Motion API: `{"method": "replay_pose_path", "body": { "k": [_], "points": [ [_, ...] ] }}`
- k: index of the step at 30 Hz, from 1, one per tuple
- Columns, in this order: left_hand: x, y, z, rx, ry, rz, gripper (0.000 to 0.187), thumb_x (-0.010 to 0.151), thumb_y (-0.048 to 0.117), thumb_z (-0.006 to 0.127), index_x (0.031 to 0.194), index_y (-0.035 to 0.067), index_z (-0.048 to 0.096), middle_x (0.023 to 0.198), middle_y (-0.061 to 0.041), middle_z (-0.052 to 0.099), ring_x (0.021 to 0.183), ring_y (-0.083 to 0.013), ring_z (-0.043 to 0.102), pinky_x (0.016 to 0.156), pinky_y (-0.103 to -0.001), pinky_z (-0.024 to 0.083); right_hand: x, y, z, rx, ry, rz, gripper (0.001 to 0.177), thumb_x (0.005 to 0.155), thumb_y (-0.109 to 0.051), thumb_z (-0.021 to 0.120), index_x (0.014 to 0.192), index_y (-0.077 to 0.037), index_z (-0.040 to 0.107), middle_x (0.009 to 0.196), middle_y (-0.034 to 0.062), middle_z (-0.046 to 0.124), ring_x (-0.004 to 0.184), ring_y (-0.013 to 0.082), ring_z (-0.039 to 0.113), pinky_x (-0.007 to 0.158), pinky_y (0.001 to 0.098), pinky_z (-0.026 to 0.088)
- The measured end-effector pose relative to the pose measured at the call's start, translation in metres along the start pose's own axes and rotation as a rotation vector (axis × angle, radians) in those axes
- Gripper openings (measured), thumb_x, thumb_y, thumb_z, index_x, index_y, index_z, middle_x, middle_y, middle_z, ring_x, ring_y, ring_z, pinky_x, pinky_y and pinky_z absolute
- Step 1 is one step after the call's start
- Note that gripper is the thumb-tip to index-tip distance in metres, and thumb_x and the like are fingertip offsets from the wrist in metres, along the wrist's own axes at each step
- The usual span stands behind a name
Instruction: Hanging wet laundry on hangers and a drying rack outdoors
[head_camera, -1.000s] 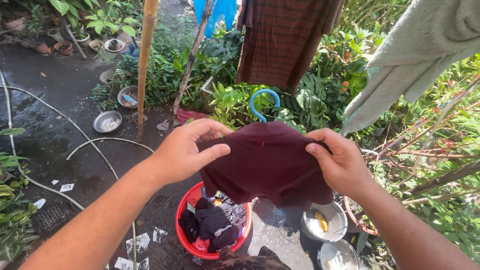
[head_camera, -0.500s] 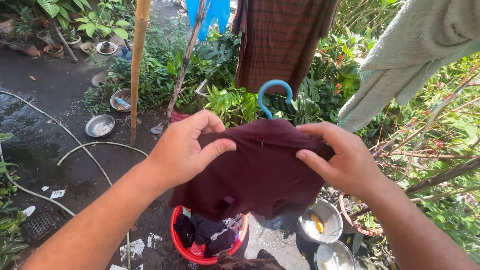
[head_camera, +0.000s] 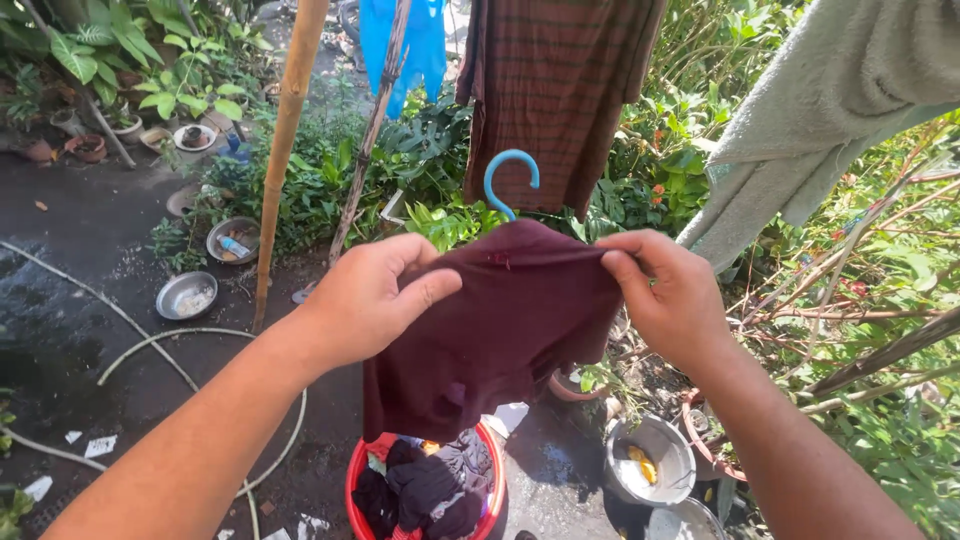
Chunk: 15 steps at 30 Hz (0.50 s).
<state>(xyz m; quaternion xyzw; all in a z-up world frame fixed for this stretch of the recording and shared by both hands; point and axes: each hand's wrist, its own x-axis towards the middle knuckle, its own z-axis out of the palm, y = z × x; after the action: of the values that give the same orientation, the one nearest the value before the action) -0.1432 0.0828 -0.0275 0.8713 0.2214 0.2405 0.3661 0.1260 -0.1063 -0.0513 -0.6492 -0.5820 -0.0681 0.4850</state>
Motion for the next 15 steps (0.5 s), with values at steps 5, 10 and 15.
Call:
{"method": "replay_pose_path", "body": {
  "k": [5, 10, 15],
  "points": [
    [0.059, 0.001, -0.01, 0.051, 0.105, 0.045, 0.022, 0.096, 0.039, 0.07, 0.09, 0.019, 0.074, 0.063, -0.002, 0.067, 0.065, -0.0204, 0.065, 0.068, -0.035, 0.053, -0.021, 0.019, 0.011, 0.007, 0.174, 0.104, 0.03, 0.102, -0.005, 0.061, 0.132, 0.0, 0.06, 0.116, 0.0178, 0.056, 0.104, 0.0353, 0.065, 0.091, 0.0477, 0.057],
    [0.147, 0.04, -0.016, 0.209, 0.152, 0.039, 0.032, 0.101, 0.041, 0.063, 0.083, 0.015, 0.061, 0.079, 0.0, 0.058, 0.075, -0.0194, 0.053, 0.067, -0.039, 0.04, -0.09, 0.094, 0.033, -0.02, -0.008, 0.755, 0.026, 0.1, -0.02, 0.061, 0.078, -0.009, 0.069, 0.081, 0.0025, 0.065, 0.069, 0.0129, 0.057, 0.061, 0.0226, 0.048],
    [0.257, 0.058, 0.004, 0.214, 0.273, 0.14, 0.028, 0.1, 0.041, 0.065, 0.087, 0.016, 0.067, 0.08, 0.002, 0.063, 0.075, -0.0164, 0.058, 0.066, -0.037, 0.044, -0.189, 0.217, 0.066, 0.013, -0.14, 0.954, 0.017, 0.091, -0.029, 0.065, 0.086, -0.018, 0.077, 0.06, -0.0008, 0.076, 0.058, 0.0111, 0.069, 0.065, 0.0259, 0.053]
  ]
}}
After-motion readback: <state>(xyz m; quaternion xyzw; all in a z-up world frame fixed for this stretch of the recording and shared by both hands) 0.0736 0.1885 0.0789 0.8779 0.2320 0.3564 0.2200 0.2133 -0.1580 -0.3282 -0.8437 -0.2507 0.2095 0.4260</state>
